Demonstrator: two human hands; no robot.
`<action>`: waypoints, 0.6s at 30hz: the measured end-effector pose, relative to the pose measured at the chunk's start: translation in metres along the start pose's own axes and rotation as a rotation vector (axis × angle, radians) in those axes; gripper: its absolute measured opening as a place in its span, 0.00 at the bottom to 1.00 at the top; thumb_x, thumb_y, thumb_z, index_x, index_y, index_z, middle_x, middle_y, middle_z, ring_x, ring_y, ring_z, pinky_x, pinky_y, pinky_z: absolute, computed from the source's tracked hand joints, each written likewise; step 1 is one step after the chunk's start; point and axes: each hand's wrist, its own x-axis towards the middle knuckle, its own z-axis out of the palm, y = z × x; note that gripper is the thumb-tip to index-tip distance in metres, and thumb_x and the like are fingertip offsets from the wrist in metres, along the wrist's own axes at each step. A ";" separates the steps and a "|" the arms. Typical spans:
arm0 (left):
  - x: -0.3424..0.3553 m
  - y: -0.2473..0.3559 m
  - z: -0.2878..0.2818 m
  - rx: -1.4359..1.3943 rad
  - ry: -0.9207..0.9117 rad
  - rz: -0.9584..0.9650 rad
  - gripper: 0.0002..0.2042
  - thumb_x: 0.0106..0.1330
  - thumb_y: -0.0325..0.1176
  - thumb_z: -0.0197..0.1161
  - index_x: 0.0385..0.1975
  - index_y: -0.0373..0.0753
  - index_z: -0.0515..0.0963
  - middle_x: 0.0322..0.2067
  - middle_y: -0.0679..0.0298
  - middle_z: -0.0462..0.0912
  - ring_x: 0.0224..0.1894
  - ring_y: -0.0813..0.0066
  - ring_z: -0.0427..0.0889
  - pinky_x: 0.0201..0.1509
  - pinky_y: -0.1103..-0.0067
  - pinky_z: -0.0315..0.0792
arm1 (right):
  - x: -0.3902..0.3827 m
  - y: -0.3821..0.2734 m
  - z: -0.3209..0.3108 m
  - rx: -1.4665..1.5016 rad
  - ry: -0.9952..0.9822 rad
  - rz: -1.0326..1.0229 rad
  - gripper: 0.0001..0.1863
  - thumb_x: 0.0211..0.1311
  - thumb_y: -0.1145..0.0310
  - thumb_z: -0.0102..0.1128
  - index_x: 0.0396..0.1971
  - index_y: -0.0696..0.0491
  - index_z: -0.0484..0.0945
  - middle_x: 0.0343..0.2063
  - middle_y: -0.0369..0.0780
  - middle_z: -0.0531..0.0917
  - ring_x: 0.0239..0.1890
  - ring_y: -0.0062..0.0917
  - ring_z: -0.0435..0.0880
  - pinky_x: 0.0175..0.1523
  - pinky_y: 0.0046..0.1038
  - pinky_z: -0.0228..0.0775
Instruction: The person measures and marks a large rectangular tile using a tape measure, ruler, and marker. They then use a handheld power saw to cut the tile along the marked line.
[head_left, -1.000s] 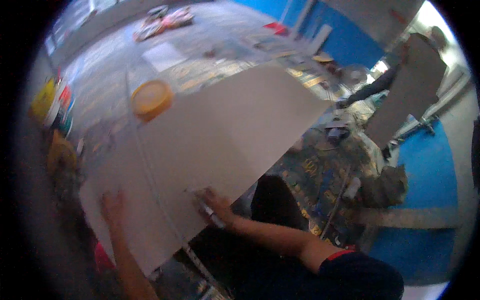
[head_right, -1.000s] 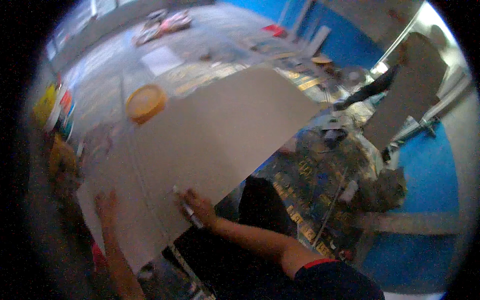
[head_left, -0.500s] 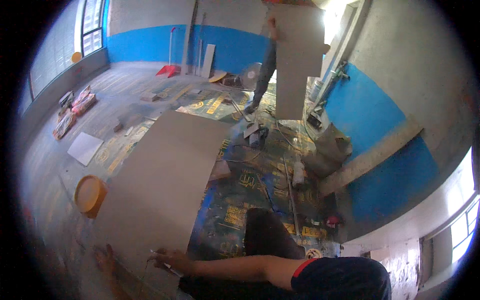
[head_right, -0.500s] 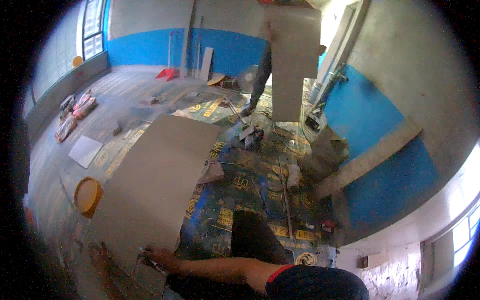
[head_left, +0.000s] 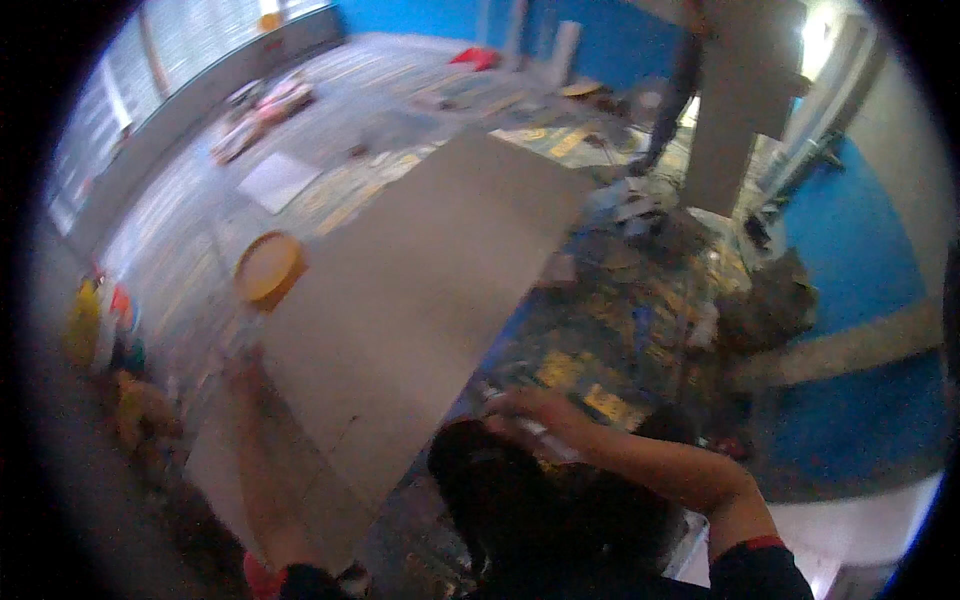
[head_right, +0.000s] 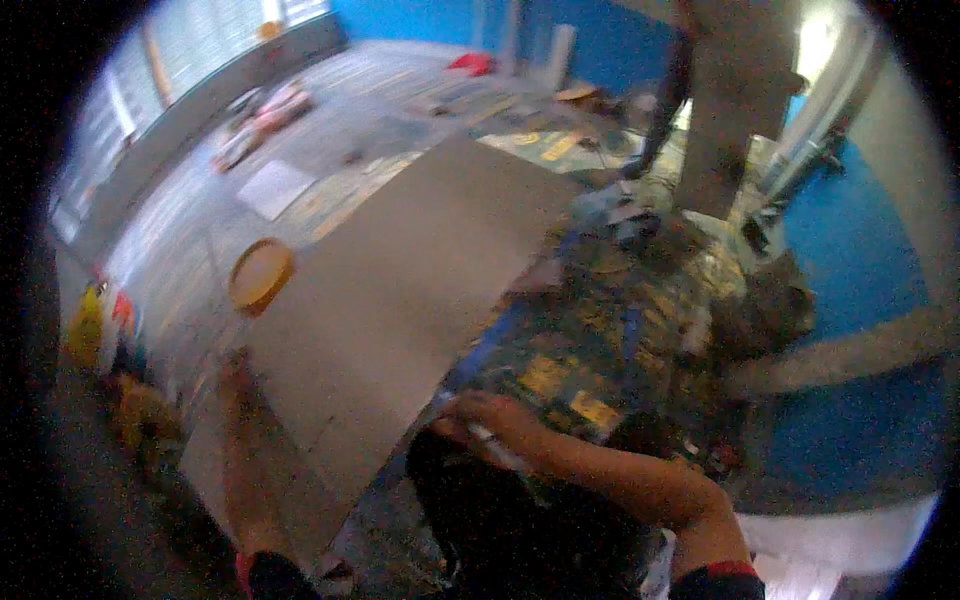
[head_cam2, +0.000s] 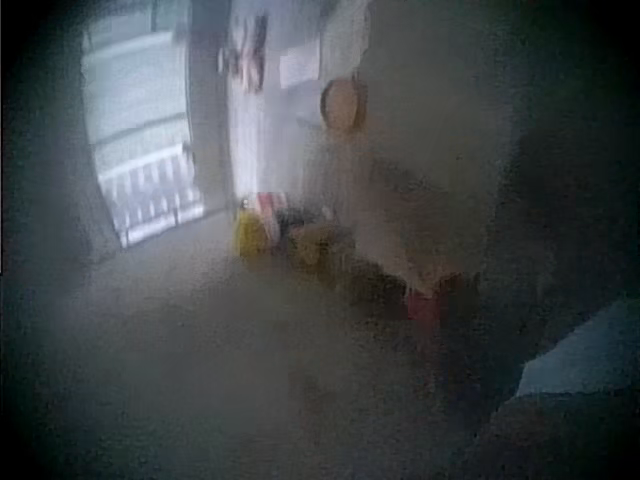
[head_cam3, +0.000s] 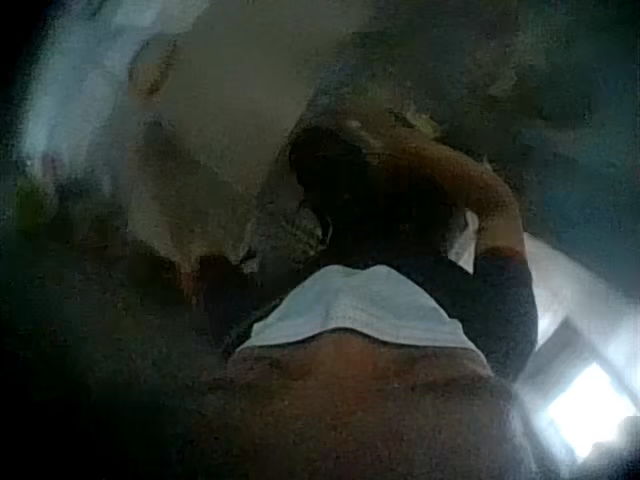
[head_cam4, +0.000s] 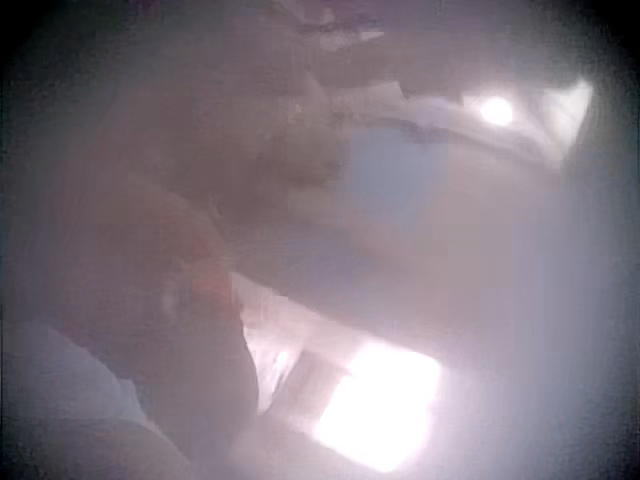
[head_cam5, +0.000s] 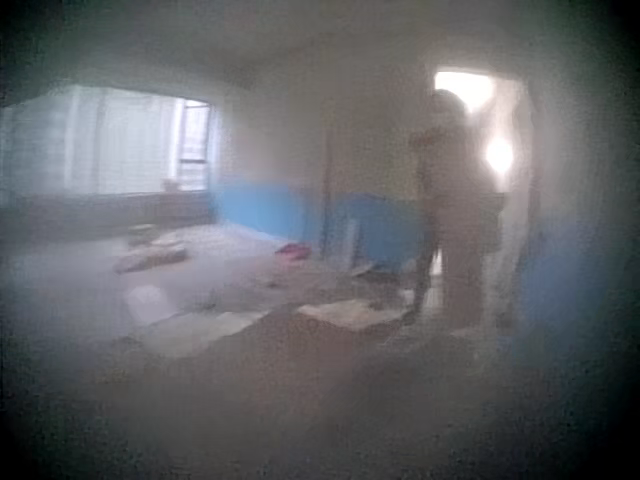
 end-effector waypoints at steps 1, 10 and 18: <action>-0.009 0.016 -0.001 -0.030 -0.008 -0.044 0.24 0.66 0.48 0.54 0.52 0.34 0.75 0.56 0.46 0.74 0.56 0.51 0.74 0.59 0.61 0.68 | -0.003 0.003 -0.003 0.000 0.002 0.068 0.12 0.68 0.65 0.55 0.47 0.52 0.80 0.39 0.45 0.82 0.41 0.44 0.82 0.47 0.35 0.75; 0.018 0.013 -0.053 -0.400 0.067 -0.311 0.21 0.64 0.44 0.57 0.46 0.31 0.79 0.51 0.48 0.79 0.50 0.51 0.79 0.54 0.63 0.71 | -0.024 0.018 -0.018 0.305 -0.323 -0.005 0.12 0.65 0.69 0.59 0.48 0.44 0.78 0.42 0.44 0.82 0.43 0.38 0.83 0.43 0.35 0.77; 0.014 0.047 -0.120 -0.438 -0.137 -0.469 0.16 0.66 0.43 0.57 0.39 0.35 0.76 0.40 0.56 0.76 0.39 0.62 0.74 0.43 0.69 0.67 | -0.008 0.080 -0.060 0.149 -0.114 -0.168 0.15 0.62 0.64 0.64 0.49 0.46 0.78 0.28 0.41 0.81 0.23 0.33 0.79 0.24 0.34 0.70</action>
